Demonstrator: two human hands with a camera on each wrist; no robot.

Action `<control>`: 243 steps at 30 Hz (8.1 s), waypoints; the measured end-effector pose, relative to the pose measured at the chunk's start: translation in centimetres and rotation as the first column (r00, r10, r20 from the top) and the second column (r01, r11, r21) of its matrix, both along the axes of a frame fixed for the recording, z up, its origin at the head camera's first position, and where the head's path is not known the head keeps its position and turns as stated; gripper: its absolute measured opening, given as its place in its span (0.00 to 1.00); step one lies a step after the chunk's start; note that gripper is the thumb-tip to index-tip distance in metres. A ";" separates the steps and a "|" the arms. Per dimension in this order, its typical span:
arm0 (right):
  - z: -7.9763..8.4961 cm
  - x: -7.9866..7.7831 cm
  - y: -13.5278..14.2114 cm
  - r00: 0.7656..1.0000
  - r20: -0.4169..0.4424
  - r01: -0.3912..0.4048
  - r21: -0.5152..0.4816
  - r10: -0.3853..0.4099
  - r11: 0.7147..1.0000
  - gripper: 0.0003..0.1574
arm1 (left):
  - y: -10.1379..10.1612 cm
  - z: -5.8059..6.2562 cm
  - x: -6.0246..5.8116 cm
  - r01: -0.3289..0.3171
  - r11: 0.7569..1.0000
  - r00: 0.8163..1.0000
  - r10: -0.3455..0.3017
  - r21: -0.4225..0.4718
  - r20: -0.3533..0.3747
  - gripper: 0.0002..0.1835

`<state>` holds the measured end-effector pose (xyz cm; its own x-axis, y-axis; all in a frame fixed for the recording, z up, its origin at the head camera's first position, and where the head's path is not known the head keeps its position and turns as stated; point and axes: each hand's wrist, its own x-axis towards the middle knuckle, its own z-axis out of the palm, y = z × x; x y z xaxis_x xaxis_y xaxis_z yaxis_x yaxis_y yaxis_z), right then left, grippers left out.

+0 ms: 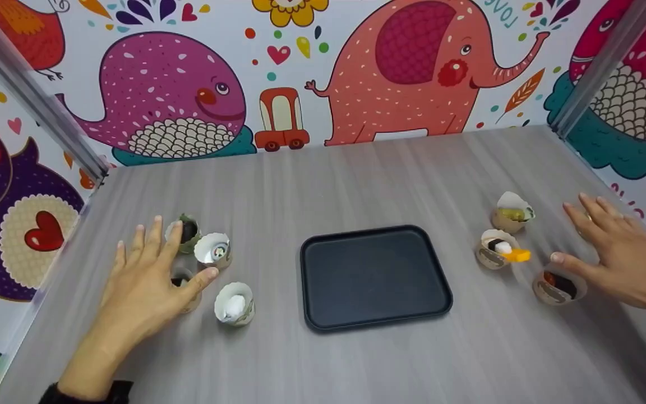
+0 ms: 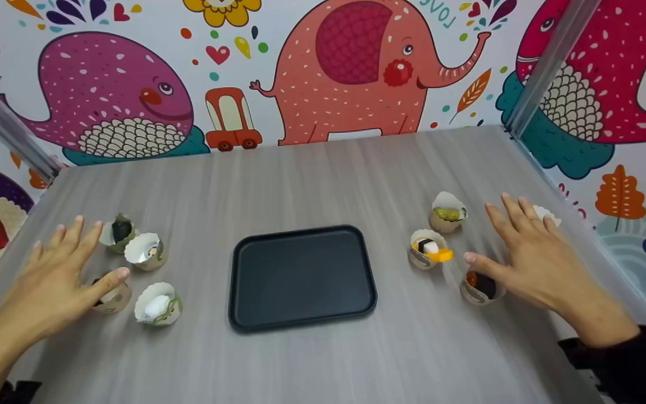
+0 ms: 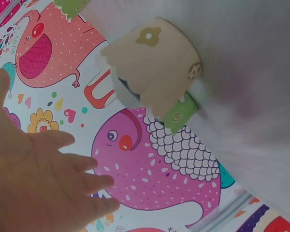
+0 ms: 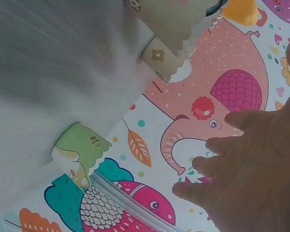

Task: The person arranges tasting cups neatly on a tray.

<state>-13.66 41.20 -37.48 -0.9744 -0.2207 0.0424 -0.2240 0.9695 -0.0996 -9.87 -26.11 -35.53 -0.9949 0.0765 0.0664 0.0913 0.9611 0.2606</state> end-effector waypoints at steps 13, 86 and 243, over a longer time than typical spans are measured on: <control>0.1 0.7 -0.8 0.999 -0.037 -0.025 -0.057 0.023 0.998 0.67 | 2.0 0.8 0.5 0.003 1.000 1.000 -0.002 0.022 -0.017 0.57; -3.2 2.2 -1.0 0.960 0.251 0.164 -0.133 -0.127 0.978 0.57 | 17.0 -3.2 -2.2 0.090 0.984 0.981 -0.115 0.156 0.155 0.05; 2.2 -3.0 -14.3 0.996 -0.032 -0.084 -0.381 0.078 0.921 0.58 | 17.1 -3.7 -1.9 0.140 0.982 0.986 -0.150 0.123 0.072 0.08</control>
